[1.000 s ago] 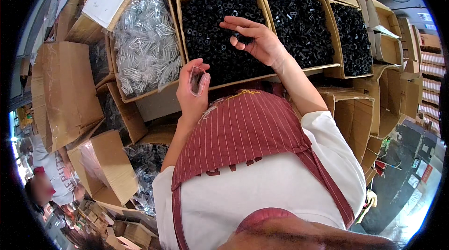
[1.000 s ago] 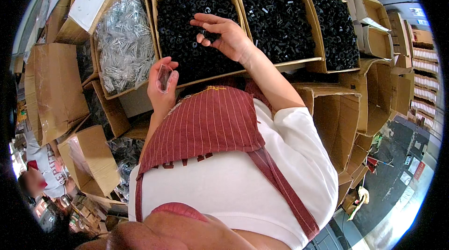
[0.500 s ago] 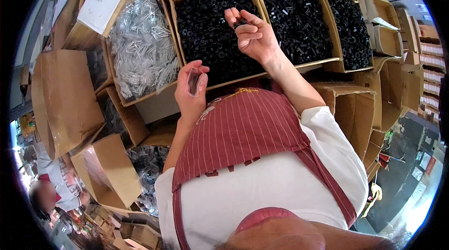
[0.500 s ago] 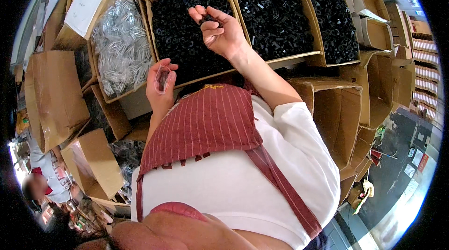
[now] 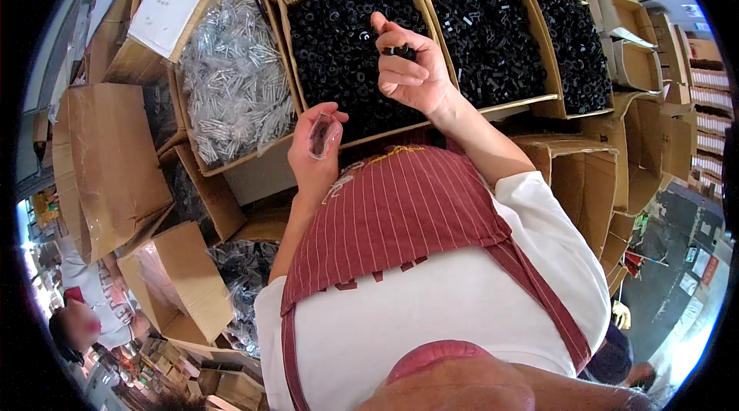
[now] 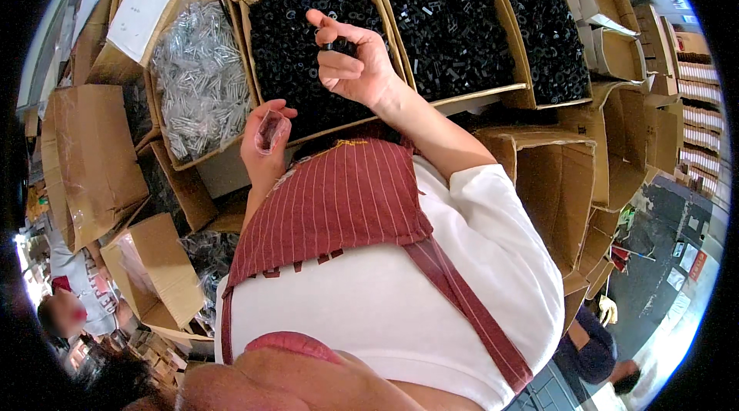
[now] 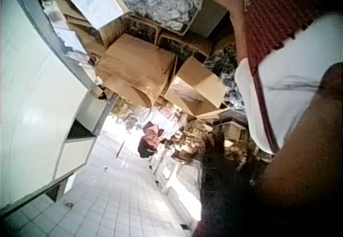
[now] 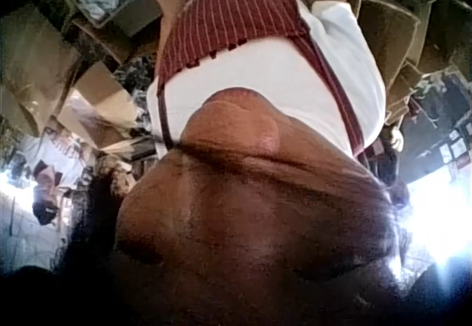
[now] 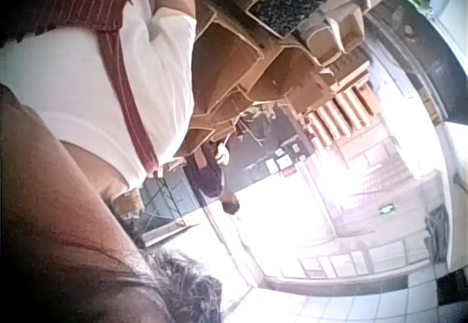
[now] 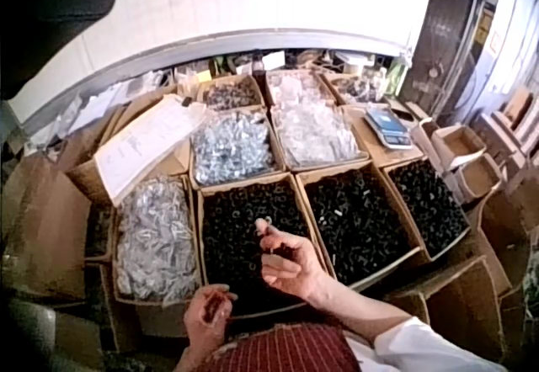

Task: Sorting small black plastic parts from bulk containers into small individual plastic bags.

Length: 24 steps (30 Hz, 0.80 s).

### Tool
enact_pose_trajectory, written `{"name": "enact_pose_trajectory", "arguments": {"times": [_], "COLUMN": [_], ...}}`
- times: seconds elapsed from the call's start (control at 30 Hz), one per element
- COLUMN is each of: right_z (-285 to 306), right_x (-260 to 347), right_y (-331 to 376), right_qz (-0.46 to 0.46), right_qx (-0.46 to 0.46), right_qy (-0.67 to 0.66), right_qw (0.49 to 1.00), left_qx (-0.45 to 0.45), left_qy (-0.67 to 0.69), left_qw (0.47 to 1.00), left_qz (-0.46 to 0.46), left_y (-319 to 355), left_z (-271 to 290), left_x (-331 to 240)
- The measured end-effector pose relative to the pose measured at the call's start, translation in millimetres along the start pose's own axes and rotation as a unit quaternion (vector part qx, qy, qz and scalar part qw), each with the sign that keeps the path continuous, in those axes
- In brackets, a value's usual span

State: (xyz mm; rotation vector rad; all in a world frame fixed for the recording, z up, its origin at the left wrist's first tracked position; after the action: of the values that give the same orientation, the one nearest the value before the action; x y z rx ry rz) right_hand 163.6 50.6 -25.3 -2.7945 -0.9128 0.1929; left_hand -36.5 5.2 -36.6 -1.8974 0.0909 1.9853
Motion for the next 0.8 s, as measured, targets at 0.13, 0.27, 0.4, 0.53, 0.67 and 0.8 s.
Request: {"name": "enact_pose_trajectory", "arguments": {"times": [0.13,0.27,0.4,0.53,0.67,0.8], "right_z": [-7,-3,7,10,-3,-23], "right_x": [-5,-16,-17,-16,-19,-22], "right_y": [-1,-1,-5,-5,-5,-7], "right_qz": [0.022,-0.04,-0.038,0.039,0.042,0.011], "right_qx": [-0.045,-0.053,-0.118,-0.318,-0.29,-0.225], "right_qy": [-0.079,-0.101,-0.056,0.03,0.027,0.076], "right_qw": [0.996,0.993,0.991,0.947,0.956,0.971], "left_qx": [-0.009,-0.039,-0.014,-0.069,-0.077,-0.056], "left_qy": [-0.009,0.012,0.015,-0.005,0.014,0.013], "left_qw": [1.0,0.999,0.999,0.996,0.996,0.997], "left_qz": [-0.016,-0.03,-0.026,-0.061,-0.052,-0.043], "left_y": [0,-1,0,-1,-1,0], "left_z": [0,1,0,5,6,3], "left_x": [-1,-3,0,1,-1,-2]}}
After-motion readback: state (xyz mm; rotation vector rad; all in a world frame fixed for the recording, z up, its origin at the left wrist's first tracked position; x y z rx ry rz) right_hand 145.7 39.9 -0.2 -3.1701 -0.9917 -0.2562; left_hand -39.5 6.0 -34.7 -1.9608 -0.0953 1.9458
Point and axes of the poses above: each hand's wrist, its own y-axis away from the middle knuckle, its own z-axis out of the back of the hand, x = y × z, the point moved 4 cm from there along -y, towards the middle knuckle, and after that the axes turned 11 degrees about -z, right-handed, at the moved point
